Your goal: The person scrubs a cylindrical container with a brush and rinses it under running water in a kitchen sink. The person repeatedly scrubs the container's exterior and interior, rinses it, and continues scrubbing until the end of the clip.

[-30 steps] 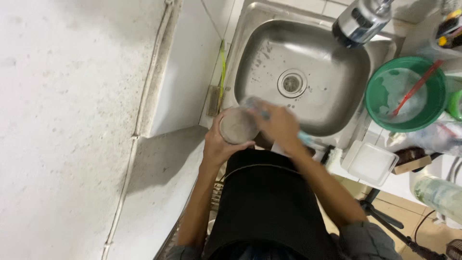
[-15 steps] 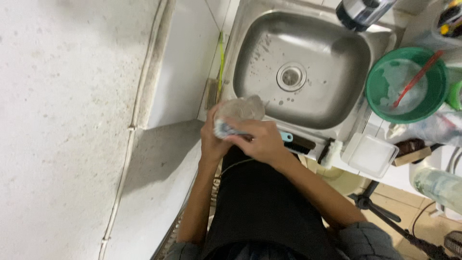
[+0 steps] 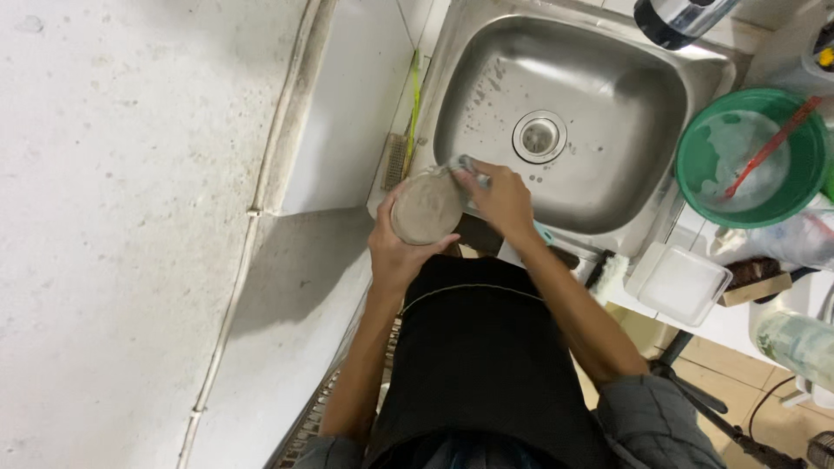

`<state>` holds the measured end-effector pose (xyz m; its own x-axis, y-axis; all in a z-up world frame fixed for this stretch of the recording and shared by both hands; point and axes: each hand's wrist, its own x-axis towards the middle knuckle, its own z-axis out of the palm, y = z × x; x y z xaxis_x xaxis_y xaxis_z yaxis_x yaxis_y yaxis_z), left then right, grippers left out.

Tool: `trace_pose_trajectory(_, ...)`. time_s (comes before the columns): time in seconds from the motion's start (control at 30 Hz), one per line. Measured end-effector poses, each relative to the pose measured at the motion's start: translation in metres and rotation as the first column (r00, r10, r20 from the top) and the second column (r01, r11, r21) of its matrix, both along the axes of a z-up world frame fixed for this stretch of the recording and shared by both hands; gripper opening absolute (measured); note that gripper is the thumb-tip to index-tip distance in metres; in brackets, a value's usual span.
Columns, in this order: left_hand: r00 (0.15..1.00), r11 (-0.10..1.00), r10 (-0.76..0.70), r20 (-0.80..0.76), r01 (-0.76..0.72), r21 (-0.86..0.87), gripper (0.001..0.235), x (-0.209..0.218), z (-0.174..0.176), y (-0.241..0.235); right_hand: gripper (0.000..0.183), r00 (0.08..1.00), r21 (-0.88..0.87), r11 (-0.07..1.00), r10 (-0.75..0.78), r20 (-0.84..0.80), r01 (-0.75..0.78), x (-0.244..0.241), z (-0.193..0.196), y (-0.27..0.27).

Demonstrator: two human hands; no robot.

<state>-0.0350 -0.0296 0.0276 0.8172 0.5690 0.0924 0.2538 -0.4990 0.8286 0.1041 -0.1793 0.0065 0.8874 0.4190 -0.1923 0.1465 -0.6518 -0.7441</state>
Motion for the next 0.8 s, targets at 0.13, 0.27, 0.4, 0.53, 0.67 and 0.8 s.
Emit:
trace_pose_trajectory(0.13, 1.000, 1.000, 0.025, -0.003, -0.025, 0.017, 0.123, 0.011, 0.008, 0.007, 0.048, 0.990, 0.100, 0.990, 0.105, -0.090, -0.096, -0.023, 0.077, 0.019)
trace_pose_trajectory(0.27, 0.999, 0.999, 0.038, -0.006, -0.038, -0.020, 0.129, -0.002, 0.000, 0.011, 0.043, 0.989, 0.049, 0.998, 0.037, -0.143, -0.030, 0.011, 0.013, 0.004)
trace_pose_trajectory(0.4, 1.000, 0.998, -0.004, -0.006, 0.003, -0.055, 0.129, 0.002, 0.004, 0.014, 0.047, 0.996, -0.013, 0.999, 0.051, -0.073, -0.052, 0.004, 0.032, 0.014)
trace_pose_trajectory(0.53, 0.999, 0.999, -0.034, -0.014, 0.034, -0.020, 0.123, 0.010, 0.004, 0.012, 0.051, 0.984, 0.135, 0.988, 0.092, -0.153, -0.071, -0.011, 0.034, 0.012)
trace_pose_trajectory(0.67, 0.996, 0.995, -0.085, -0.035, 0.083, -0.058, 0.124, 0.009, -0.001, 0.006, 0.046, 0.997, -0.025, 0.997, 0.074, 0.030, -0.073, 0.009, 0.050, 0.018)
trace_pose_trajectory(0.8, 0.995, 0.986, -0.056, -0.082, 0.068, 0.151, 0.120, 0.006, -0.019, 0.014, 0.051, 0.985, 0.086, 0.984, 0.159, -0.066, -0.153, -0.019, 0.088, 0.025)
